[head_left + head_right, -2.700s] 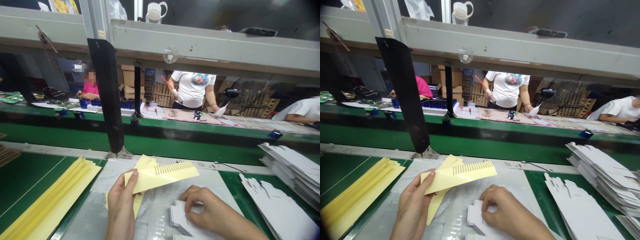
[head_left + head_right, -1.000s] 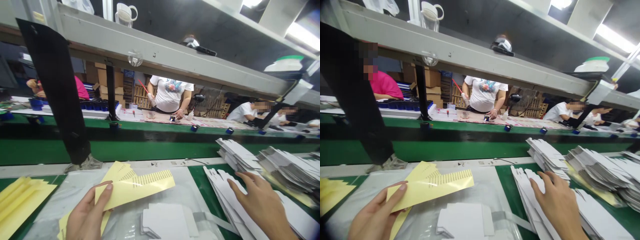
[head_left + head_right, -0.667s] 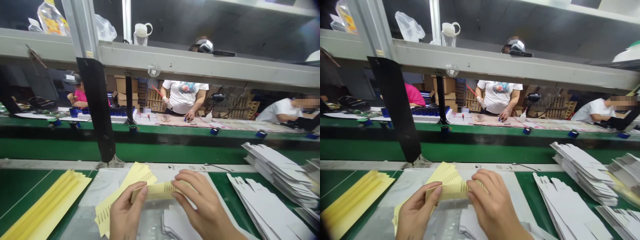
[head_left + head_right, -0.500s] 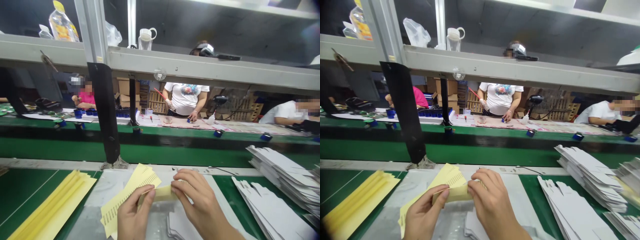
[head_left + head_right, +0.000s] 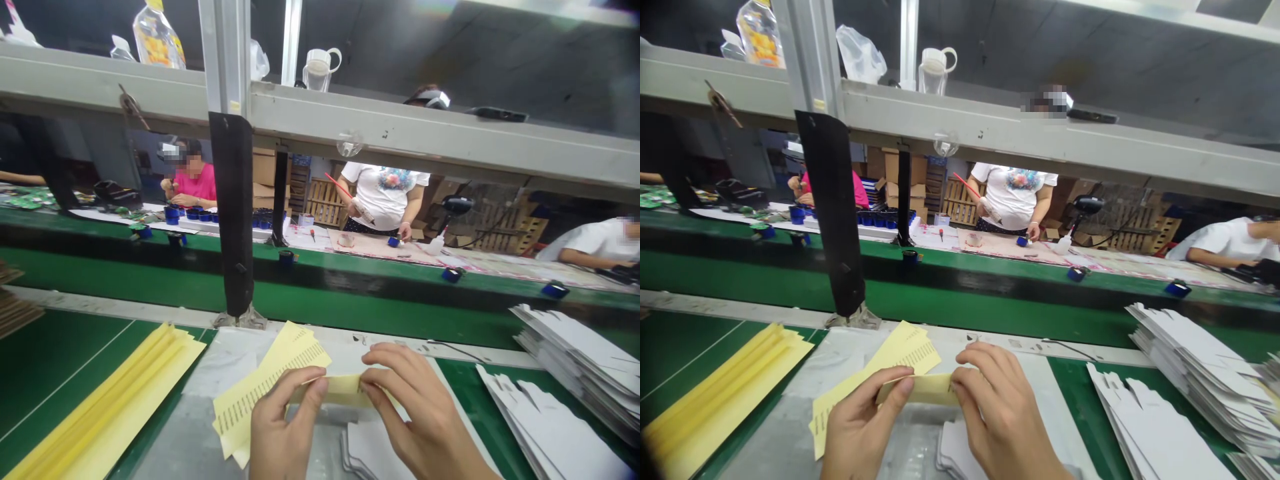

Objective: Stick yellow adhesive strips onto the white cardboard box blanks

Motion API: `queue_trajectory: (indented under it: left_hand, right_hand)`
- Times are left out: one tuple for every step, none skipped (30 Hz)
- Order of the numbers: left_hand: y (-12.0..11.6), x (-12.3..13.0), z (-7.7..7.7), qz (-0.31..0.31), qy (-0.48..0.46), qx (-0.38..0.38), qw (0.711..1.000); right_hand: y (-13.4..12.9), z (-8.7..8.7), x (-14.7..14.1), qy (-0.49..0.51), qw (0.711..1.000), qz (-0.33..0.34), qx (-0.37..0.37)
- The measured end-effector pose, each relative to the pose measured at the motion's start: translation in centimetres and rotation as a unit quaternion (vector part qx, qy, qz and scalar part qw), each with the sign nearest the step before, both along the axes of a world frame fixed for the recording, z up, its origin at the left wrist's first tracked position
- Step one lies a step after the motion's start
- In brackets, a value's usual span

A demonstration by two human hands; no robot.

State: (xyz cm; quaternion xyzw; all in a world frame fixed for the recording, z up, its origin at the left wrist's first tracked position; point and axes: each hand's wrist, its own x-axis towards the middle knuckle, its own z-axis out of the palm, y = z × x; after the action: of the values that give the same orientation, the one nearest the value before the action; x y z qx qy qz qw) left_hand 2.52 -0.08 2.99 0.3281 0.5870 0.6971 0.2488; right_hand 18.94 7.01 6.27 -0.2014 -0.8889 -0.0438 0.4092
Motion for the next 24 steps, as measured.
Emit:
queue_trajectory:
  left_hand:
    - [0.0, 0.0, 0.1, 0.004, -0.005, -0.008, 1.000]
    - [0.0, 0.0, 0.1, 0.010, -0.017, -0.017, 1.000]
    - [0.0, -0.2, 0.1, 0.018, -0.037, -0.025, 0.999]
    - [0.1, -0.3, 0.1, 0.027, -0.060, -0.029, 0.997]
    - [0.1, -0.5, 0.1, 0.035, -0.086, -0.031, 0.995]
    - [0.2, -0.8, -0.1, 0.041, -0.114, -0.033, 0.992]
    - [0.3, -1.1, -0.2, 0.045, -0.141, -0.033, 0.988]
    - [0.3, -1.4, -0.4, 0.048, -0.165, -0.033, 0.985]
    - [0.4, -1.6, -0.6, 0.050, -0.184, -0.031, 0.981]
    - [0.4, -1.8, -0.7, 0.053, -0.199, -0.030, 0.978]
    - [0.4, -1.9, -0.8, 0.055, -0.210, -0.027, 0.976]
    - [0.4, -2.0, -0.9, 0.058, -0.218, -0.024, 0.974]
    - [0.5, -2.1, -0.9, 0.060, -0.225, -0.022, 0.972]
    - [0.5, -2.1, -0.9, 0.061, -0.232, -0.021, 0.971]
    - [0.5, -2.2, -0.8, 0.061, -0.242, -0.020, 0.968]
    - [0.5, -2.2, -0.8, 0.064, -0.251, -0.019, 0.966]
    - [0.5, -2.2, -0.8, 0.068, -0.259, -0.019, 0.963]
    - [0.5, -2.2, -0.8, 0.073, -0.263, -0.020, 0.962]
    - [0.5, -2.2, -0.8, 0.077, -0.265, -0.021, 0.961]
    - [0.5, -2.2, -0.8, 0.081, -0.265, -0.022, 0.961]
    - [0.5, -2.2, -0.8, 0.080, -0.265, -0.022, 0.961]
    - [0.5, -2.2, -0.8, 0.076, -0.265, -0.022, 0.961]
    - [0.5, -2.2, -0.8, 0.072, -0.266, -0.019, 0.961]
    - [0.5, -2.2, -0.7, 0.067, -0.267, -0.017, 0.961]
  right_hand:
    - [-0.2, 0.1, 0.2, 0.001, 1.000, 0.004, -0.023]
    - [-0.4, 0.2, 0.4, 0.003, 0.999, 0.013, -0.050]
    - [-0.6, 0.3, 0.7, 0.005, 0.996, 0.021, -0.082]
    - [-0.8, 0.5, 1.0, 0.007, 0.993, 0.030, -0.113]
    - [-1.0, 0.6, 1.3, 0.012, 0.989, 0.036, -0.142]
    - [-1.2, 0.7, 1.6, 0.018, 0.985, 0.038, -0.165]
    - [-1.2, 0.8, 2.0, 0.024, 0.982, 0.036, -0.184]
    - [-1.2, 0.9, 2.3, 0.026, 0.979, 0.031, -0.199]
    - [-1.1, 1.0, 2.6, 0.025, 0.977, 0.021, -0.211]
    - [-1.0, 1.1, 3.0, 0.019, 0.975, 0.010, -0.221]
    - [-0.7, 1.1, 3.4, 0.007, 0.972, -0.006, -0.234]
    - [-0.4, 1.2, 3.8, -0.010, 0.969, -0.022, -0.248]
    - [-0.1, 1.3, 4.3, -0.028, 0.963, -0.042, -0.266]
    - [0.2, 1.4, 4.8, -0.049, 0.954, -0.062, -0.290]
    - [0.5, 1.5, 5.3, -0.072, 0.940, -0.081, -0.322]
    - [0.8, 1.5, 5.7, -0.094, 0.923, -0.095, -0.360]
    - [1.0, 1.5, 6.0, -0.114, 0.903, -0.100, -0.401]
    - [1.1, 1.4, 6.3, -0.131, 0.883, -0.094, -0.441]
    - [1.1, 1.3, 6.5, -0.145, 0.865, -0.080, -0.474]
    - [1.1, 1.1, 6.5, -0.158, 0.851, -0.061, -0.498]
    - [1.0, 0.8, 6.4, -0.169, 0.842, -0.042, -0.510]
    - [1.0, 0.6, 6.2, -0.182, 0.840, -0.025, -0.511]
    - [0.9, 0.4, 5.8, -0.196, 0.842, -0.011, -0.503]
    - [0.9, 0.3, 5.4, -0.210, 0.846, 0.000, -0.490]
